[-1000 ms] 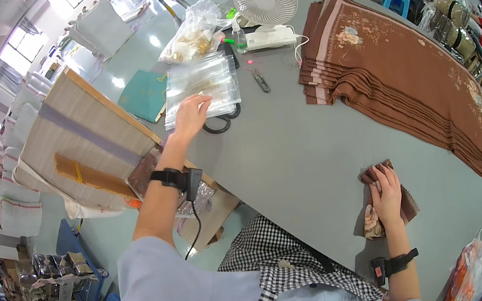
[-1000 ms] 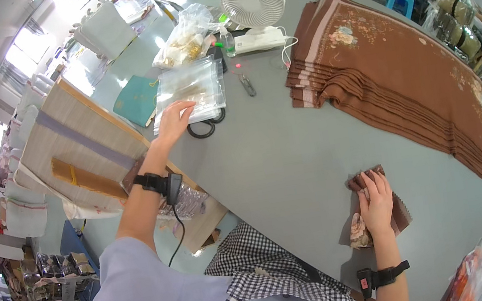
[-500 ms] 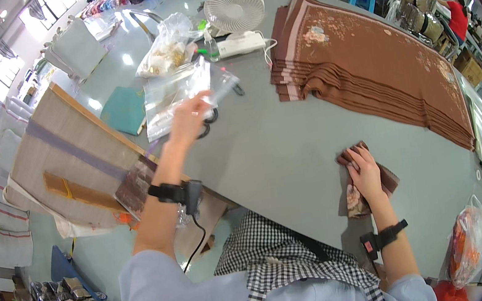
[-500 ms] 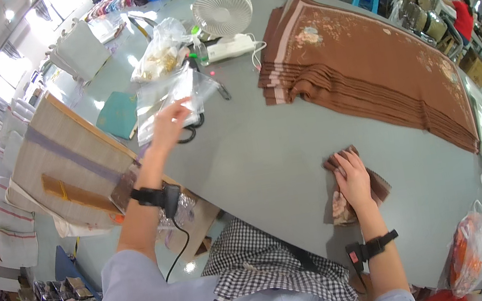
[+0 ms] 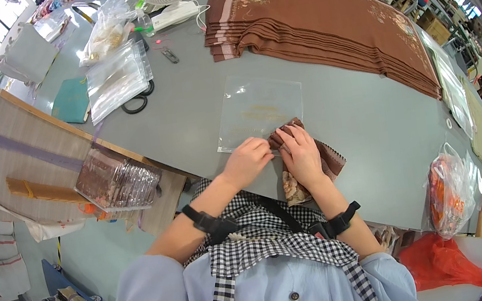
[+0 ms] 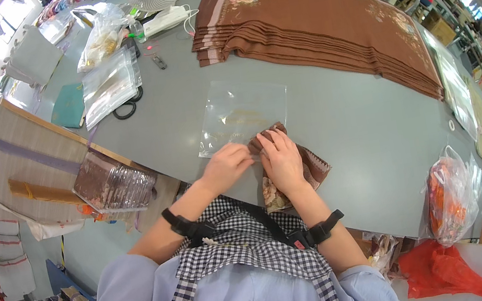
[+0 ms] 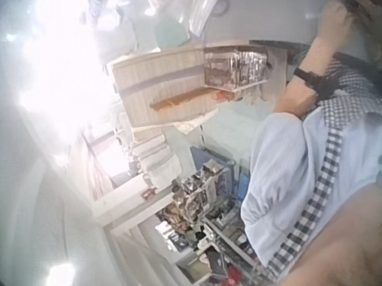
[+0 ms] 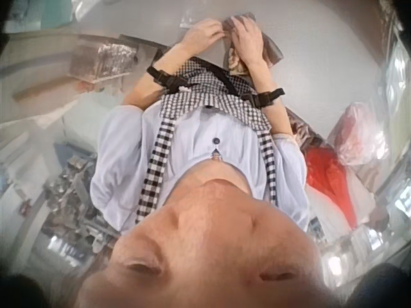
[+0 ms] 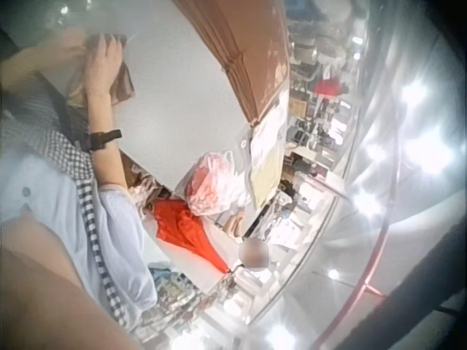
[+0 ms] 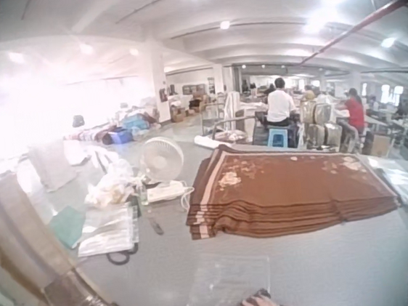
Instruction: The person folds brown floral-patterned textiles on a table and places them into clear plastic bags. The person repeats this process for multiple items, stacking the finished packages on the table.
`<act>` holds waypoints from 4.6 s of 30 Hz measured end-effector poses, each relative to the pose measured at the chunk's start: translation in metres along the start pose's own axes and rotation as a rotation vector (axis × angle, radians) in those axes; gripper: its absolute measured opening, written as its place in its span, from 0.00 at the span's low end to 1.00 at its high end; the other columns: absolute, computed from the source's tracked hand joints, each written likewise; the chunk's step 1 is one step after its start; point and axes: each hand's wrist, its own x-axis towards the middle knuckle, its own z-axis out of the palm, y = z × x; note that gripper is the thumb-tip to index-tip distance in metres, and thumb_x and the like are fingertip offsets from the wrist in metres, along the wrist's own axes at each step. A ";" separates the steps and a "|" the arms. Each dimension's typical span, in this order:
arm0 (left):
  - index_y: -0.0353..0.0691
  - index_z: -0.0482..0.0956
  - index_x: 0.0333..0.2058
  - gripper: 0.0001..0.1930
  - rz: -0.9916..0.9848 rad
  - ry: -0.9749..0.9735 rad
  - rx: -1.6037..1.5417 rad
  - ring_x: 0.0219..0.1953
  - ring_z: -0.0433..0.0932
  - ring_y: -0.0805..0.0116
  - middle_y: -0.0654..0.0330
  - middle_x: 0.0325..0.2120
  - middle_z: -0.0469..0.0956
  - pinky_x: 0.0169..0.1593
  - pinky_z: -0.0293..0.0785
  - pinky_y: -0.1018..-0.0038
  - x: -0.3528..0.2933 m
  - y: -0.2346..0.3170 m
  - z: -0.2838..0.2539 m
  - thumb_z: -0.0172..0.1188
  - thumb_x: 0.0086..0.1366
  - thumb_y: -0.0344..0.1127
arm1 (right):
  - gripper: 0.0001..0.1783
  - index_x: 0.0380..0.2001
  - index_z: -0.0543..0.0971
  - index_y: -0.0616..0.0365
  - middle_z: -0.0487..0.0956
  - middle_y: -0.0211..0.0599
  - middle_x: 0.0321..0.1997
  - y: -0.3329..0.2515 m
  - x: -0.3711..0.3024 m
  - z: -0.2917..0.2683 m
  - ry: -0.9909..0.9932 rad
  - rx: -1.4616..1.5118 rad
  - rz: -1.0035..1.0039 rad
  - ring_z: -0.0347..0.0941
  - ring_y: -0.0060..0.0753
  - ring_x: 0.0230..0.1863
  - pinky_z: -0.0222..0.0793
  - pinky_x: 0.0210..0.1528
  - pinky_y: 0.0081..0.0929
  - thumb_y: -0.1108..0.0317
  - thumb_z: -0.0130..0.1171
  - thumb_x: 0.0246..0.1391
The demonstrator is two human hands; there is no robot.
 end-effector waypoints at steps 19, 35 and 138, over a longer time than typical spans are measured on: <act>0.37 0.75 0.29 0.06 -0.114 -0.296 0.006 0.33 0.77 0.54 0.56 0.31 0.77 0.37 0.74 0.65 0.006 -0.039 -0.066 0.62 0.52 0.29 | 0.25 0.52 0.76 0.55 0.73 0.43 0.55 -0.019 0.018 -0.019 -0.068 0.096 -0.091 0.68 0.49 0.58 0.67 0.58 0.41 0.75 0.59 0.46; 0.39 0.65 0.56 0.25 -0.170 -0.136 0.289 0.65 0.60 0.56 0.55 0.59 0.64 0.68 0.49 0.49 -0.023 -0.006 -0.025 0.51 0.56 0.25 | 0.22 0.49 0.73 0.58 0.73 0.42 0.49 -0.025 0.011 -0.002 -0.218 -0.191 0.003 0.70 0.45 0.53 0.68 0.51 0.40 0.69 0.59 0.48; 0.37 0.75 0.31 0.15 -1.008 -0.069 -0.835 0.19 0.68 0.82 0.68 0.21 0.71 0.23 0.64 0.84 -0.127 0.012 -0.082 0.48 0.72 0.41 | 0.14 0.37 0.79 0.55 0.75 0.32 0.35 -0.069 -0.002 0.016 -0.239 0.320 -0.497 0.72 0.36 0.39 0.66 0.43 0.31 0.73 0.63 0.43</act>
